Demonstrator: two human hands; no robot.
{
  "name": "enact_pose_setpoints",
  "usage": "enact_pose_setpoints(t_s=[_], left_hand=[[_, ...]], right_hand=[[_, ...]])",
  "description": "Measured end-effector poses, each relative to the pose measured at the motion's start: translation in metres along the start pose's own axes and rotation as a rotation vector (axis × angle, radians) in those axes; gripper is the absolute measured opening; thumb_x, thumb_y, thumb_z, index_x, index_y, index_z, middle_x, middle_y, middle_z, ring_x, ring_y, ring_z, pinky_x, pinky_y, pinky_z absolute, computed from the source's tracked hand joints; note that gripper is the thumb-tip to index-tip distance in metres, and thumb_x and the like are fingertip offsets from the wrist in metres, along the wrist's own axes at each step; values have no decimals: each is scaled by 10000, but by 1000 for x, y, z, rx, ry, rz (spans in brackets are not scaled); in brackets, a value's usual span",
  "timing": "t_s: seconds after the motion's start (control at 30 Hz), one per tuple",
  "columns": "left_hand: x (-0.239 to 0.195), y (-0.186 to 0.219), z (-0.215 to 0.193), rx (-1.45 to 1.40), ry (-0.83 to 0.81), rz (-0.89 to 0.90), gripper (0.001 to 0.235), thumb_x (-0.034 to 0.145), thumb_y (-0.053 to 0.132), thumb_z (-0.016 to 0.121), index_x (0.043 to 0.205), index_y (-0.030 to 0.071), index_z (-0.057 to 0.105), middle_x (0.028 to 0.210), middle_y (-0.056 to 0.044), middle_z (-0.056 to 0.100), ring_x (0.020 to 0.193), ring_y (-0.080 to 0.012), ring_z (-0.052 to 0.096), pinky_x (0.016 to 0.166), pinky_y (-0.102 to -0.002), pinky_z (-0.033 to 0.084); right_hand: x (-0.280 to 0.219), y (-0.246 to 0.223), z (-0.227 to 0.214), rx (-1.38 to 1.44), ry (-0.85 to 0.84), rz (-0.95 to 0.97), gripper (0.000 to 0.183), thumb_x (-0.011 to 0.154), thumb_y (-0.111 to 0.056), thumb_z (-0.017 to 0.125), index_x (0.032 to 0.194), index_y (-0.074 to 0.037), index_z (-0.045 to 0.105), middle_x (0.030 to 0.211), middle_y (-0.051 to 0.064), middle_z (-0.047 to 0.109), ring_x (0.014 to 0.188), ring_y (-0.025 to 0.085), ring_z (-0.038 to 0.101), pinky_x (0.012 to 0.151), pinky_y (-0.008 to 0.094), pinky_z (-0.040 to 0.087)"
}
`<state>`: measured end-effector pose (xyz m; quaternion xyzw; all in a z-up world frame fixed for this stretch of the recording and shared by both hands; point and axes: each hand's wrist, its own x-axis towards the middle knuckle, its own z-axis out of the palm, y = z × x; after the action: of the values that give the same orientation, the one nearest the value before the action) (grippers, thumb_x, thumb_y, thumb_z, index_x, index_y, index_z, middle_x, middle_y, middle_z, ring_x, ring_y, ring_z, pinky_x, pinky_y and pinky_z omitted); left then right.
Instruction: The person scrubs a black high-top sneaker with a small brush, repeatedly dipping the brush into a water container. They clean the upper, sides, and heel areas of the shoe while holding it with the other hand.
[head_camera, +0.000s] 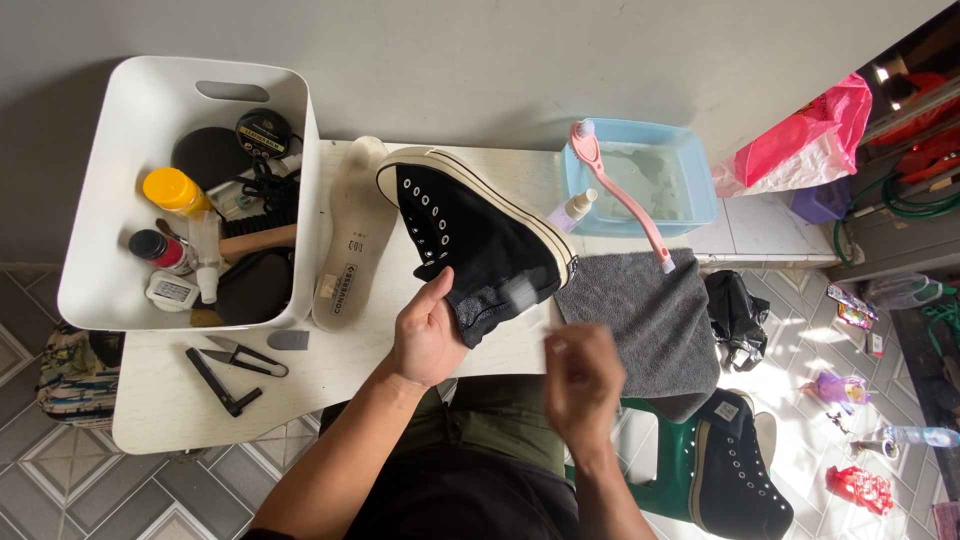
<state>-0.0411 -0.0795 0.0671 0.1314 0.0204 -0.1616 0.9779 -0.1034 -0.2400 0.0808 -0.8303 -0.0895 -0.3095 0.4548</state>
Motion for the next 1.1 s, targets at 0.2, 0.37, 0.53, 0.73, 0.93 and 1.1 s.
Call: enact_pose_setpoints(t_s=[0.2,0.37,0.53,0.73,0.93,1.1], left_hand=[[1,12,15,-50,-49,75,524,1013,304,415,1443,27,527,1352,-220,621,1246,-366,586,1103,-537,430],[2,21,19,-73,-57,122,530,1009,309,409,1446,28,513,1379,-229,600,1273,-379,564,1131,-565,395],[-7,25,25,-118,-60,164,516,1013,304,408,1421,16,538,1360,-235,613,1270,-387,567,1129,-563,394],[-5,28,24,-158,-79,203,522,1012,303,386,1416,7,535,1393,-243,587,1308,-397,541,1150,-579,366],[-7,37,15,-164,-308,126,574,1071,319,411,1519,-37,372,1552,-237,404,1473,-375,358,1246,-519,262],[-10,33,19,-174,-119,222,519,1026,307,374,1403,-5,545,1396,-246,580,1335,-400,516,1174,-591,326]], right_hand=[[-9,43,6,63,173,47,133,980,59,602,1051,5,700,920,117,637,567,118,560,411,244,360],[2,19,21,102,14,-175,238,830,68,678,652,-90,676,730,64,681,677,257,659,544,302,475],[6,20,24,95,162,-2,168,987,49,589,1052,-35,718,906,79,600,573,97,518,402,247,351],[12,13,29,31,26,-192,186,832,96,691,773,-75,733,760,57,647,619,190,614,425,239,415],[5,0,29,146,-260,-49,128,920,14,702,1010,-74,730,927,56,593,571,68,474,479,193,390],[16,-1,29,-4,55,-127,172,838,110,664,887,-33,744,788,108,627,465,164,492,282,252,322]])
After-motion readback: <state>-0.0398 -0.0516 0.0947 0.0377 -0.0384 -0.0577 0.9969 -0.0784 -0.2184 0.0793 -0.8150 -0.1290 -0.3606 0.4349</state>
